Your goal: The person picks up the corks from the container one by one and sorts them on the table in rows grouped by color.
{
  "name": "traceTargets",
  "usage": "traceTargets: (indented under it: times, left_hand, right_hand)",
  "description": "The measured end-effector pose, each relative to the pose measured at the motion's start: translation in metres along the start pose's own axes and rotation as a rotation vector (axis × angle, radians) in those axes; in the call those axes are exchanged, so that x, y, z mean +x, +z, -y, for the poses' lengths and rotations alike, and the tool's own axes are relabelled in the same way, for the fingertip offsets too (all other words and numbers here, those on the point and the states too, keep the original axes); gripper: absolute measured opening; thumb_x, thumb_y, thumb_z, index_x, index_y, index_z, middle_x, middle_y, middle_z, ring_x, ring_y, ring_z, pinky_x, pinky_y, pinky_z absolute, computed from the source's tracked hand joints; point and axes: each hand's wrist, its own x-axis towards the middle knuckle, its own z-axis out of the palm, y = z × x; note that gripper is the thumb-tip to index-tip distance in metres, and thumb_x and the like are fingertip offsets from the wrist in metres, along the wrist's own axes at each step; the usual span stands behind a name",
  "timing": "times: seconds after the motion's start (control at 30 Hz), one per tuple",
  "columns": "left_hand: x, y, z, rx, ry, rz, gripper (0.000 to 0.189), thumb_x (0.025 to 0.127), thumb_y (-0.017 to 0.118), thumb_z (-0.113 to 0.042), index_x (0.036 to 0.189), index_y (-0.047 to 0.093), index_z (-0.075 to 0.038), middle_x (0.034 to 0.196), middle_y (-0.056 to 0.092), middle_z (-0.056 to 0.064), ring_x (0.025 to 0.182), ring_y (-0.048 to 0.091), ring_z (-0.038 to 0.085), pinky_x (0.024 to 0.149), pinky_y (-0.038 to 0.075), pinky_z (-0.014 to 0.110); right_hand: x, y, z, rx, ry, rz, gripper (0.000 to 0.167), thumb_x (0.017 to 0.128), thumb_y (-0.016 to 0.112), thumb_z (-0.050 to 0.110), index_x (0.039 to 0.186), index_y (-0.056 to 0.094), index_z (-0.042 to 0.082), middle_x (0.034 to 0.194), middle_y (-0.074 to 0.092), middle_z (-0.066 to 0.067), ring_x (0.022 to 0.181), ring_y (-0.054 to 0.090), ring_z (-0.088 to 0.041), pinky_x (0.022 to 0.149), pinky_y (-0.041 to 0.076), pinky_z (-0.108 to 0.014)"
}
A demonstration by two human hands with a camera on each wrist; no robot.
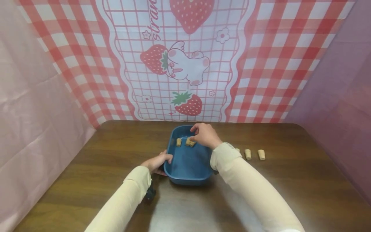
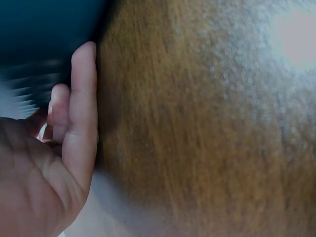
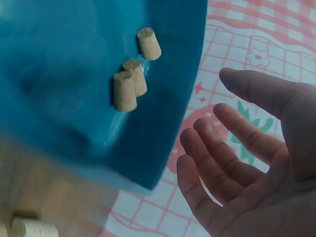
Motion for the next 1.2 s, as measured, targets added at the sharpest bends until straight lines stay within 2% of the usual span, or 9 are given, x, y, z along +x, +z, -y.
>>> traceTargets:
  times: [0.2, 0.63, 0.67, 0.73, 0.8, 0.9, 0.97, 1.07, 1.2]
  left_hand:
    - [-0.002, 0.001, -0.001, -0.006, 0.011, -0.008, 0.093, 0.069, 0.046, -0.013, 0.158, 0.022, -0.005, 0.146, 0.021, 0.02, 0.105, 0.053, 0.033, 0.063, 0.062, 0.035]
    - [0.0, 0.0, 0.0, -0.008, 0.007, 0.0, 0.093, 0.069, 0.047, -0.014, 0.158, 0.021, -0.005, 0.148, 0.02, 0.019, 0.106, 0.053, 0.032, 0.063, 0.061, 0.033]
    - [0.0, 0.0, 0.0, -0.01, 0.01, -0.002, 0.093, 0.069, 0.046, -0.014, 0.158, 0.022, -0.005, 0.147, 0.02, 0.019, 0.106, 0.053, 0.033, 0.062, 0.061, 0.033]
    - [0.0, 0.0, 0.0, -0.011, 0.011, -0.002, 0.092, 0.069, 0.047, -0.014, 0.157, 0.023, -0.005, 0.145, 0.021, 0.019, 0.106, 0.053, 0.033, 0.063, 0.061, 0.033]
    - [0.0, 0.0, 0.0, -0.01, 0.012, -0.002, 0.092, 0.069, 0.047, -0.014, 0.157, 0.023, -0.005, 0.144, 0.022, 0.019, 0.106, 0.052, 0.033, 0.063, 0.061, 0.033]
    - [-0.001, 0.0, 0.0, -0.01, 0.015, -0.002, 0.091, 0.069, 0.047, -0.014, 0.157, 0.024, -0.005, 0.144, 0.022, 0.019, 0.108, 0.051, 0.034, 0.064, 0.062, 0.034]
    - [-0.002, 0.001, -0.001, -0.011, 0.017, 0.0, 0.091, 0.069, 0.047, -0.013, 0.157, 0.024, -0.004, 0.144, 0.022, 0.019, 0.109, 0.051, 0.034, 0.065, 0.062, 0.035]
    - [-0.003, 0.001, -0.001, -0.014, 0.017, 0.002, 0.093, 0.068, 0.047, -0.013, 0.157, 0.023, -0.003, 0.144, 0.022, 0.02, 0.11, 0.05, 0.035, 0.065, 0.062, 0.035]
    - [-0.002, 0.0, -0.002, -0.016, 0.006, 0.007, 0.095, 0.067, 0.047, -0.014, 0.158, 0.021, -0.003, 0.146, 0.02, 0.02, 0.11, 0.05, 0.035, 0.064, 0.062, 0.033]
  right_hand:
    - [0.011, 0.011, 0.0, 0.004, 0.079, -0.006, 0.038, 0.092, 0.073, 0.017, 0.124, 0.067, -0.002, 0.107, 0.064, -0.017, 0.098, 0.06, -0.031, 0.085, 0.054, -0.047]
    - [0.024, 0.03, 0.006, -0.166, 0.234, 0.016, 0.044, 0.09, 0.072, 0.021, 0.126, 0.065, -0.003, 0.126, 0.064, -0.023, 0.113, 0.061, -0.04, 0.096, 0.054, -0.05]
    - [0.025, 0.031, 0.006, -0.182, 0.238, 0.016, 0.043, 0.09, 0.072, 0.02, 0.125, 0.065, -0.003, 0.124, 0.064, -0.022, 0.112, 0.062, -0.039, 0.094, 0.055, -0.049]
    - [0.027, 0.032, 0.006, -0.194, 0.255, 0.027, 0.027, 0.09, 0.07, 0.017, 0.107, 0.068, -0.004, 0.101, 0.067, -0.018, 0.089, 0.063, -0.031, 0.081, 0.057, -0.041]
    - [0.029, 0.034, 0.006, -0.203, 0.27, 0.041, 0.017, 0.089, 0.069, 0.015, 0.09, 0.067, -0.001, 0.083, 0.062, -0.012, 0.073, 0.055, -0.024, 0.068, 0.052, -0.036]
    - [0.033, 0.039, 0.003, -0.209, 0.29, 0.073, 0.015, 0.089, 0.066, 0.014, 0.079, 0.062, 0.003, 0.074, 0.052, -0.009, 0.066, 0.044, -0.023, 0.06, 0.043, -0.037]
    - [0.034, 0.042, 0.001, -0.221, 0.292, 0.079, 0.014, 0.09, 0.065, 0.015, 0.088, 0.066, 0.001, 0.084, 0.06, -0.014, 0.072, 0.053, -0.027, 0.063, 0.048, -0.04]
    - [0.034, 0.046, 0.001, -0.226, 0.303, 0.08, 0.019, 0.092, 0.062, 0.015, 0.099, 0.067, -0.002, 0.096, 0.063, -0.02, 0.079, 0.056, -0.031, 0.068, 0.051, -0.043]
    - [0.03, 0.047, 0.003, -0.224, 0.312, 0.069, 0.022, 0.092, 0.063, 0.015, 0.102, 0.068, -0.004, 0.097, 0.064, -0.021, 0.08, 0.058, -0.031, 0.069, 0.053, -0.043]
